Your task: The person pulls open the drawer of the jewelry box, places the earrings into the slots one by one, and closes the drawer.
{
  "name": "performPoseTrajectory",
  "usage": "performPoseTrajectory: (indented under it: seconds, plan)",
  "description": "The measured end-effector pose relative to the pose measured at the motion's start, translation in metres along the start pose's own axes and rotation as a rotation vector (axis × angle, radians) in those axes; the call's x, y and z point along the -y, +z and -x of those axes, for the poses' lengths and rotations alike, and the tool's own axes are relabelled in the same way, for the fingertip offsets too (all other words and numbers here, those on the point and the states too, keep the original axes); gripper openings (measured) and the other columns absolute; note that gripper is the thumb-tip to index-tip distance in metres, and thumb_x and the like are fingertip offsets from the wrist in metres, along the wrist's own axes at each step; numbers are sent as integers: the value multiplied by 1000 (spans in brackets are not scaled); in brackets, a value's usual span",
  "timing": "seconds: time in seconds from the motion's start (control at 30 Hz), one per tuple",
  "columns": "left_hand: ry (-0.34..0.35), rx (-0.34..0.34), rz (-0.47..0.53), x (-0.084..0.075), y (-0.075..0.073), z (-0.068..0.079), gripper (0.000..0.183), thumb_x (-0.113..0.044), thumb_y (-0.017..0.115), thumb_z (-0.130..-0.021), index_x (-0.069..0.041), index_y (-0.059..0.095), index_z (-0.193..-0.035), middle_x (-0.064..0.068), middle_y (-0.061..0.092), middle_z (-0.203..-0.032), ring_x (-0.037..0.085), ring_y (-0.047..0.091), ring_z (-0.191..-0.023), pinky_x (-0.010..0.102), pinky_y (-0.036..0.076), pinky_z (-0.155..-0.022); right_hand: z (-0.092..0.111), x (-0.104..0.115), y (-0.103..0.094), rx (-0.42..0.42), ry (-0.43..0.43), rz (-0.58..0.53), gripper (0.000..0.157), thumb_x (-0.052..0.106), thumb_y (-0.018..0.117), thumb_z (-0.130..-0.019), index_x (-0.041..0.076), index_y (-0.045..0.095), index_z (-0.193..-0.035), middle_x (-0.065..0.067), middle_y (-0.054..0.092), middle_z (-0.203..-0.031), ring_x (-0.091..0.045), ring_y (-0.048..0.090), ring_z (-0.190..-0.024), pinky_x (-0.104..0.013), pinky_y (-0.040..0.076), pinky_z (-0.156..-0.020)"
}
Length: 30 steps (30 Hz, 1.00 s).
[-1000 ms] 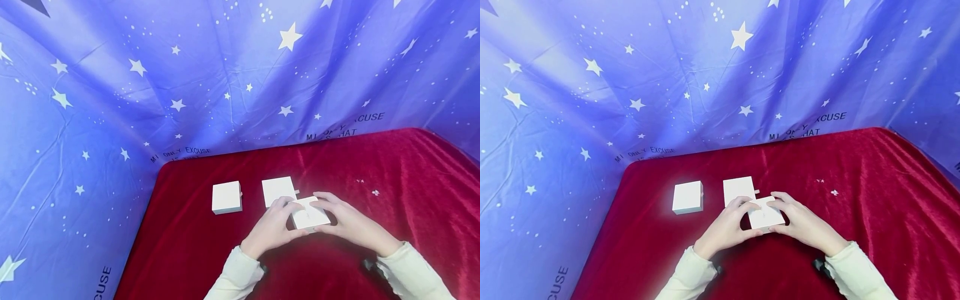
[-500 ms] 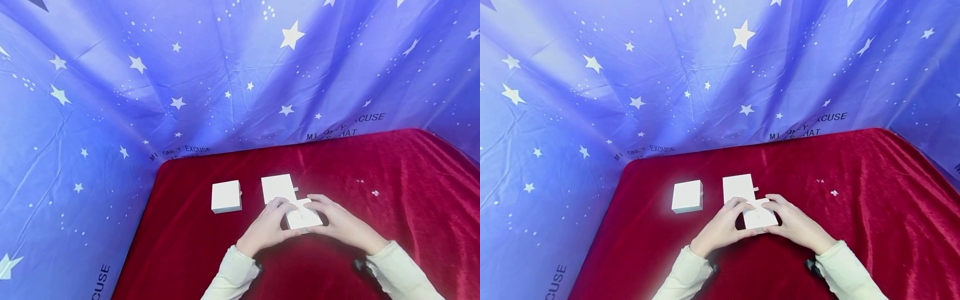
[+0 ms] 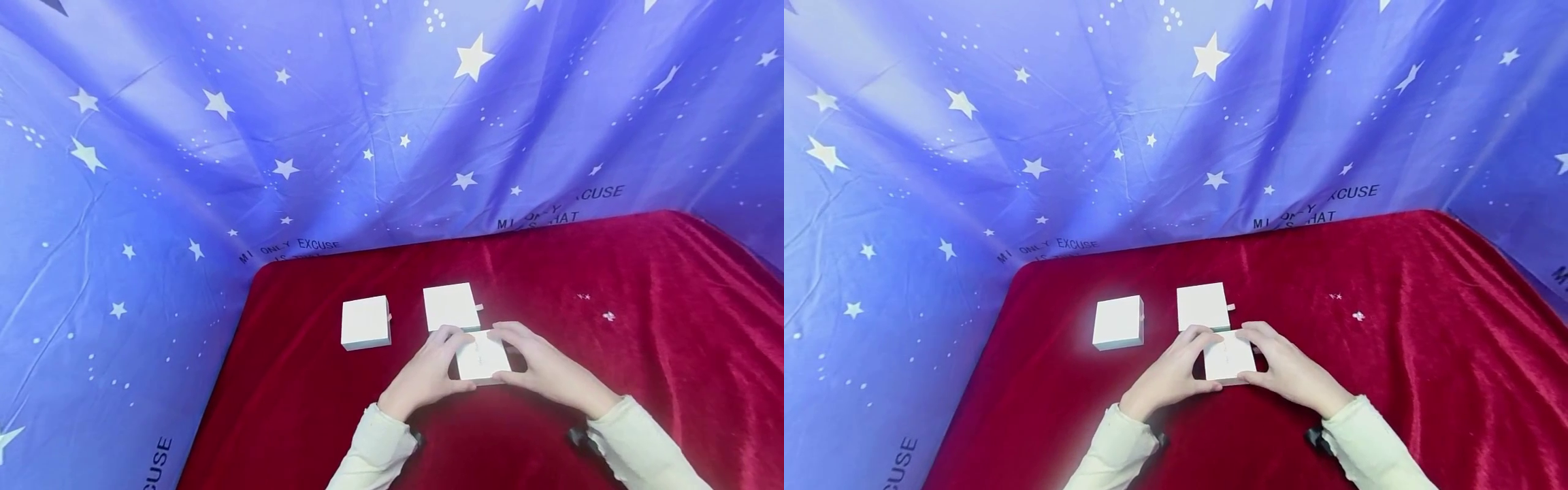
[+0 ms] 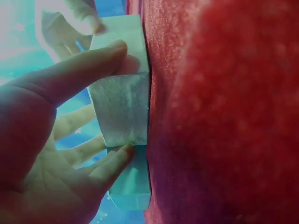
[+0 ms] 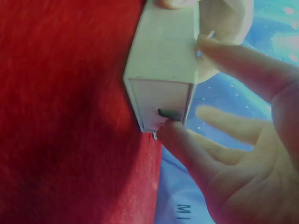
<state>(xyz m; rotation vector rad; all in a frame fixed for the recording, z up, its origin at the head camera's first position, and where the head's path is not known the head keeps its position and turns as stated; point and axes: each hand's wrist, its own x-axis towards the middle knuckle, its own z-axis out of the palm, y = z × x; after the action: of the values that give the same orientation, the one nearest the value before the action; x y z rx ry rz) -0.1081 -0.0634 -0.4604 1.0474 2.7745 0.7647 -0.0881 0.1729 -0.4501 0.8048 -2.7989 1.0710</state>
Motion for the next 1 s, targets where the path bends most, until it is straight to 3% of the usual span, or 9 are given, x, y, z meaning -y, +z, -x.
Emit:
performPoseTrajectory:
  seconds: [0.13, 0.3, 0.5, 0.73, 1.0]
  plan:
    - [-14, 11, -7, 1, 0, 3, 67, -31, 86, -77, -18, 52, -134, -1, 49, -132, 11, 49, -118, 18, 45, -97, -1, -2, -2, -22, 100, -134, 52, 16, 78, -85, -2, 55, -128, -15, 63, -119, -27, 69, -98, -38, 58, -81]
    - [-21, 8, -38, 1, -2, 3, 66, -31, 86, -77, -20, 52, -134, -1, 49, -131, 11, 49, -117, 17, 45, -96, -7, -8, -8, -45, 210, -149, 32, 11, 70, -91, -3, 64, -118, -11, 71, -104, -23, 69, -91, -34, 58, -77]
    - [-43, 12, -38, 2, -3, 3, 66, -31, 86, -78, -20, 53, -134, -3, 49, -131, 10, 48, -116, 16, 45, -94, -10, -16, -7, 72, 254, -222, 22, 11, 70, -89, -1, 70, -108, -2, 73, -90, -13, 68, -79, -26, 55, -70]
    - [-54, 19, -35, 2, -3, 2, 66, -32, 85, -78, -21, 53, -134, -3, 50, -131, 10, 48, -117, 15, 45, -94, -10, -28, -1, 159, 251, -341, 23, 8, 70, -89, -8, 69, -106, -7, 74, -87, -10, 68, -70, -26, 56, -66]
    - [-52, 23, -36, 2, 0, -1, 66, -32, 85, -78, -20, 53, -134, -4, 50, -133, 10, 48, -118, 14, 44, -94, -9, -39, -1, 269, 295, -573, 24, 3, 63, -93, -18, 64, -106, -15, 73, -86, -16, 70, -70, -30, 59, -65]
